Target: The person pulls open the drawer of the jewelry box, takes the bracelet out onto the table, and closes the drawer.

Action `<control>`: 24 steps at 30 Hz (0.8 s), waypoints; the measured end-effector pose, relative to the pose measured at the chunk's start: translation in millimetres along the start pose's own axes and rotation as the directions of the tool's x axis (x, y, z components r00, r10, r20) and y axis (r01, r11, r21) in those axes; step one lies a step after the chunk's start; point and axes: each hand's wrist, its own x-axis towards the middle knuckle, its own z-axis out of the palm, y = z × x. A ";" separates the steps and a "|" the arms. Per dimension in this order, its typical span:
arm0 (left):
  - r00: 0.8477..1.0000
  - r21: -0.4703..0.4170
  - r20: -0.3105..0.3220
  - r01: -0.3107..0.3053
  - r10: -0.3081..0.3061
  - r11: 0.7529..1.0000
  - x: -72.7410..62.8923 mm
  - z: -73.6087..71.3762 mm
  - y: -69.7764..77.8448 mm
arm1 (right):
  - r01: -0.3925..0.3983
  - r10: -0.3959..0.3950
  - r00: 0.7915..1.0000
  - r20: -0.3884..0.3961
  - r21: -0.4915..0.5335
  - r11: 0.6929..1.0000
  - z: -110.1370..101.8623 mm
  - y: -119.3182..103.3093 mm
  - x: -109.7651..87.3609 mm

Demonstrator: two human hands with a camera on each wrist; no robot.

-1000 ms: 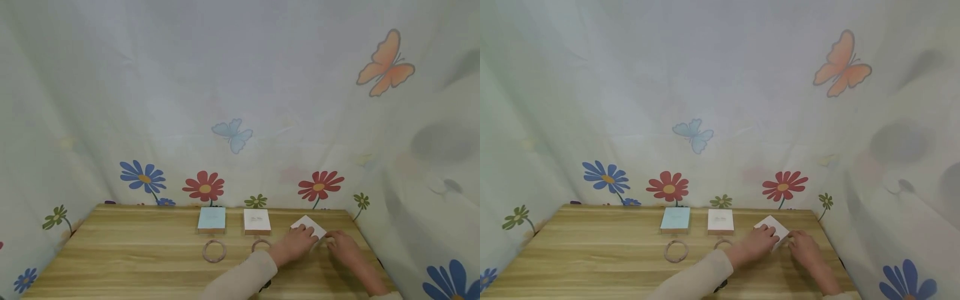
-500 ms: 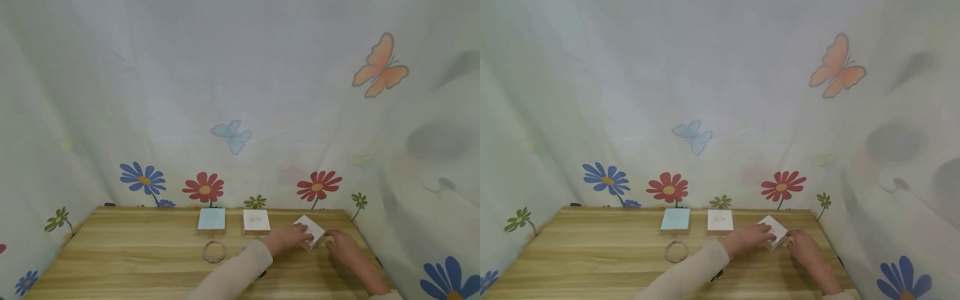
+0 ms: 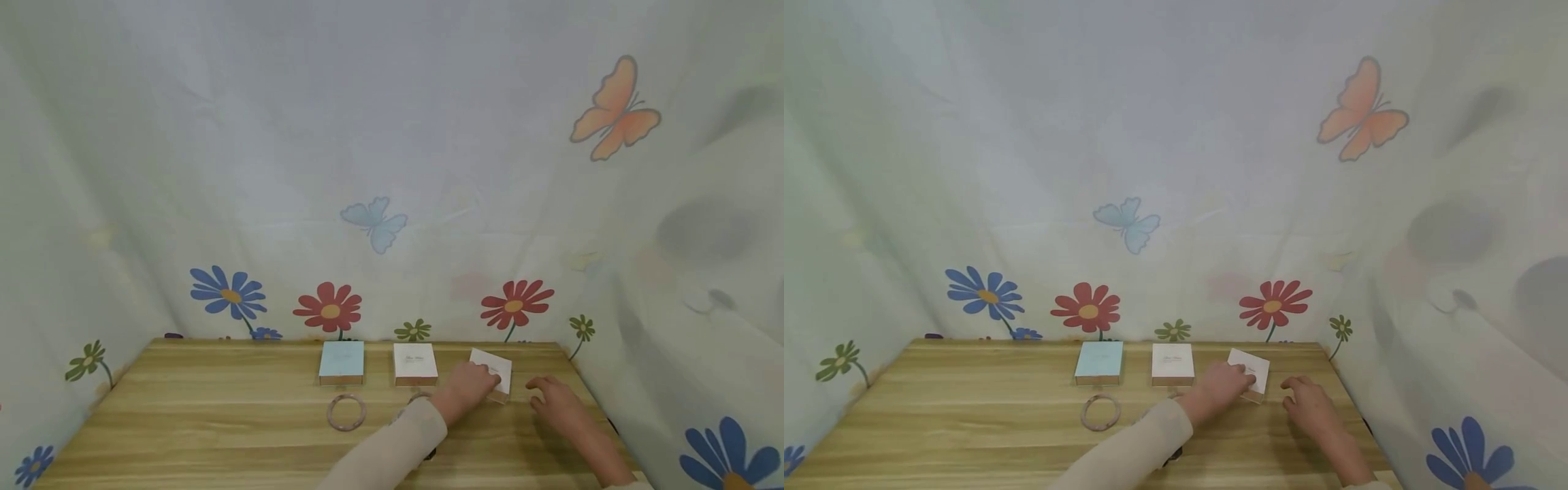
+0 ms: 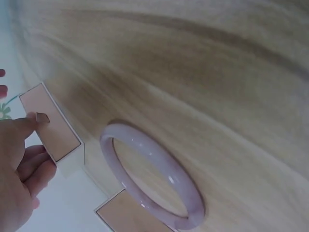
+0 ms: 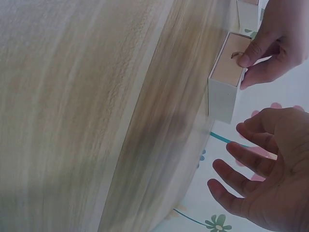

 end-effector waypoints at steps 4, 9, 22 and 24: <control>0.999 -0.016 0.023 -0.029 0.029 0.999 1.2 -5.6 -5.8 | 0.012 -0.012 1.000 0.004 0.011 1.000 -0.3 -2.1 -0.2; 0.994 -0.075 0.061 -0.084 0.088 0.994 3.4 -8.5 -23.4 | -0.002 0.002 1.000 0.003 0.017 1.000 1.4 -1.5 -1.0; 0.968 -0.044 0.052 -0.242 0.244 0.969 -0.9 15.0 -52.8 | 0.016 -0.016 1.000 0.003 0.025 1.000 7.5 0.4 0.0; 0.977 -0.128 0.059 -0.196 0.204 0.972 -1.5 12.0 -50.2 | 0.036 -0.035 0.999 -0.009 0.026 0.999 7.5 1.1 0.3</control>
